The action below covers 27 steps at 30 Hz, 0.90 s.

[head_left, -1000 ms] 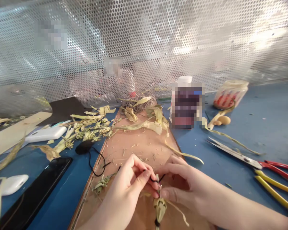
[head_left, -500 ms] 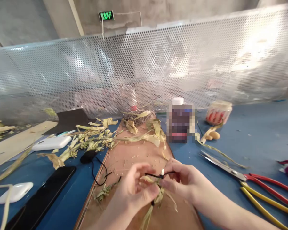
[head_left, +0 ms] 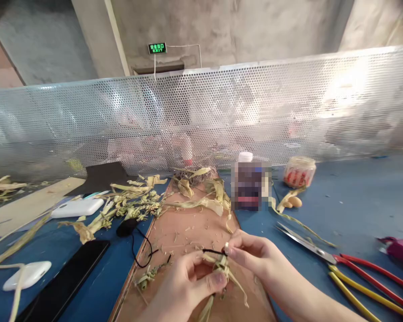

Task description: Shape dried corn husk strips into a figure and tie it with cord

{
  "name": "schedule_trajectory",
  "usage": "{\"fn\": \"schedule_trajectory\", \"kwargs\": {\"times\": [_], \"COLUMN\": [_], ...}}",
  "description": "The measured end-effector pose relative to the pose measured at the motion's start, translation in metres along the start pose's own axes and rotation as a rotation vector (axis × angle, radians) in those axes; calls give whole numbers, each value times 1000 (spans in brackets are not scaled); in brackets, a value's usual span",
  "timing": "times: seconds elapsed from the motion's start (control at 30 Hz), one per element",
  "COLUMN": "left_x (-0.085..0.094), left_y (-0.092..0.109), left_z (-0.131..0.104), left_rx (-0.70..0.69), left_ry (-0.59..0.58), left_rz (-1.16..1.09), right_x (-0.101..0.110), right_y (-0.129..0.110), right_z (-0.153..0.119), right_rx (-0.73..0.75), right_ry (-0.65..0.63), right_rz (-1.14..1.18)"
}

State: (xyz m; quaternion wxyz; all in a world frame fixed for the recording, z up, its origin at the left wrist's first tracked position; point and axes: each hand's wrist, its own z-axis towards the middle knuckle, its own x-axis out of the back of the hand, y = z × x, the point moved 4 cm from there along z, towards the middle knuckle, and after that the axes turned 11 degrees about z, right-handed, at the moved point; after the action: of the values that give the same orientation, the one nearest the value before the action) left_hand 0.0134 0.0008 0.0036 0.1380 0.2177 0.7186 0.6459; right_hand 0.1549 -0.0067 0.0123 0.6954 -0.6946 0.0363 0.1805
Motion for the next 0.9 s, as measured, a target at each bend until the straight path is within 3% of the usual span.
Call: {"fn": "schedule_trajectory", "kwargs": {"times": [0.43, 0.67, 0.9], "left_x": [-2, 2, 1], "left_y": [5, 0, 0], "left_z": [-4, 0, -1], "left_rx": [-13, -50, -48], "left_ry": [-14, 16, -5], "left_rz": [10, -23, 41], "right_x": [-3, -1, 1], "right_y": [1, 12, 7], "right_z": [-2, 1, 2], "right_rx": [-85, 2, 45], "right_ry": [-51, -33, -15], "right_rz": [222, 139, 12]}}
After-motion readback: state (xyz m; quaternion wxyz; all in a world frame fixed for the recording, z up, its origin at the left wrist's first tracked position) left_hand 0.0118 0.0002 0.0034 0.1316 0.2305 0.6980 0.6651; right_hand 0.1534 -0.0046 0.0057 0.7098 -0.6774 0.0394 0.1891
